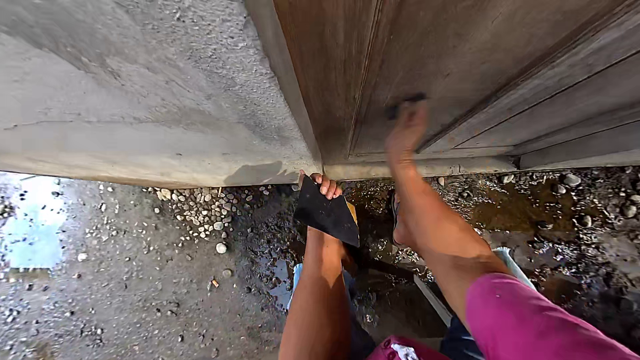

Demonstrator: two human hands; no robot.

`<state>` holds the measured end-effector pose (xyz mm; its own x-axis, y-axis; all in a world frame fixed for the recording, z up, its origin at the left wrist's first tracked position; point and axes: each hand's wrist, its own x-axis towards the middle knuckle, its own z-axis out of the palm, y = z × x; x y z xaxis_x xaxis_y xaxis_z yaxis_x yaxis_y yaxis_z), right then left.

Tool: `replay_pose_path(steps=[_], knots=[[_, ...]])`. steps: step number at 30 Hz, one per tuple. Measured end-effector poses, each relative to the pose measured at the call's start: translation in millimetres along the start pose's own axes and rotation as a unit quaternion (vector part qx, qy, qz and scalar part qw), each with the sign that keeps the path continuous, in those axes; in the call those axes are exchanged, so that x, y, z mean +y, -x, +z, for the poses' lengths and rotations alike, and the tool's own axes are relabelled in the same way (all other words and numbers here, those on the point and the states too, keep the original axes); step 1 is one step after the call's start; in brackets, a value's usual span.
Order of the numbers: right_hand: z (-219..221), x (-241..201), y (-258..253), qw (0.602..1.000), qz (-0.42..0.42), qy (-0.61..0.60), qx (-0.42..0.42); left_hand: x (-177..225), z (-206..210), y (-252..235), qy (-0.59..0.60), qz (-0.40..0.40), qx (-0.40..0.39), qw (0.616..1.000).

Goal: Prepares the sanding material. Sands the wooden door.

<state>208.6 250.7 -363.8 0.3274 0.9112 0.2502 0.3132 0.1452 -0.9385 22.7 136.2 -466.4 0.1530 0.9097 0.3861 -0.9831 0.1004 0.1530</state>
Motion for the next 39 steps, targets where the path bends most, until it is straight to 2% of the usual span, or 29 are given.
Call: replay_pose_path(steps=[2,3,4,6,7,9,11,12,15,17,18,19,21,23,25,26,28,29,30,32,33,34,36,38,39], knots=[[57,10,29,0.991,-0.084,0.079,-0.074,6,0,5,-0.007,-0.006,0.012,1.0],[65,17,35,0.986,-0.105,0.089,-0.098,13,3,6,-0.007,-0.003,0.011,1.0],[60,20,34,0.981,-0.116,0.09,-0.127,19,8,5,-0.009,0.007,0.017,1.0],[15,28,29,0.976,-0.125,0.094,-0.152,25,9,8,-0.006,0.023,0.009,1.0],[-13,32,24,0.982,-0.114,0.086,-0.125,26,5,7,-0.007,0.027,0.0,1.0],[-63,35,5,0.998,-0.038,0.041,0.0,19,3,5,-0.003,0.024,-0.001,1.0],[-78,29,-24,0.992,0.023,-0.031,0.122,8,-3,4,0.014,-0.007,-0.012,1.0],[-70,27,-32,0.991,0.032,-0.037,0.128,-1,-4,3,0.015,-0.014,-0.003,1.0],[-17,35,-20,0.997,-0.024,0.064,0.025,-22,1,1,-0.001,-0.014,0.041,0.999],[-14,44,0,0.982,-0.038,0.125,-0.138,-27,0,-1,0.015,-0.018,0.033,0.999],[-22,50,8,0.97,-0.046,0.139,-0.193,-27,-1,-1,0.028,-0.016,0.015,0.999],[-34,54,14,0.97,-0.076,0.135,-0.189,-25,-1,-2,0.033,-0.008,-0.001,0.999],[-62,40,9,0.977,-0.149,0.125,-0.083,-19,2,-5,0.033,0.001,-0.018,0.999],[-80,14,-12,0.959,-0.242,0.144,0.028,-22,9,-2,0.042,-0.007,-0.006,0.999],[-75,3,-37,0.925,-0.331,0.159,0.096,-25,13,-1,0.057,-0.029,0.011,0.998],[-66,9,-44,0.92,-0.341,0.17,0.095,-25,14,-2,0.056,-0.035,0.017,0.998],[-44,48,-38,0.934,-0.287,0.211,0.041,-23,15,-3,0.038,-0.034,0.034,0.998],[-36,71,-29,0.943,-0.229,0.24,-0.014,-21,13,-5,0.024,-0.027,0.046,0.998],[-31,93,-20,0.947,-0.142,0.274,-0.091,-20,9,-5,0.018,-0.021,0.051,0.998],[-39,123,-6,0.908,0.059,0.335,-0.246,-21,3,0,0.028,-0.021,0.032,0.999],[-44,125,-5,0.906,0.095,0.323,-0.256,-18,1,-4,0.028,-0.025,0.015,0.999],[-51,116,-2,0.929,0.075,0.289,-0.22,-15,1,-6,0.025,-0.029,0.011,0.999],[-66,80,5,0.969,-0.075,0.219,-0.087,-13,5,-5,0.025,-0.03,0.024,0.999],[-71,42,-9,0.957,-0.225,0.183,0.027,-19,7,-4,0.035,-0.043,0.027,0.998],[-66,36,-18,0.946,-0.268,0.174,0.059,-24,9,-3,0.028,-0.045,0.04,0.998]])
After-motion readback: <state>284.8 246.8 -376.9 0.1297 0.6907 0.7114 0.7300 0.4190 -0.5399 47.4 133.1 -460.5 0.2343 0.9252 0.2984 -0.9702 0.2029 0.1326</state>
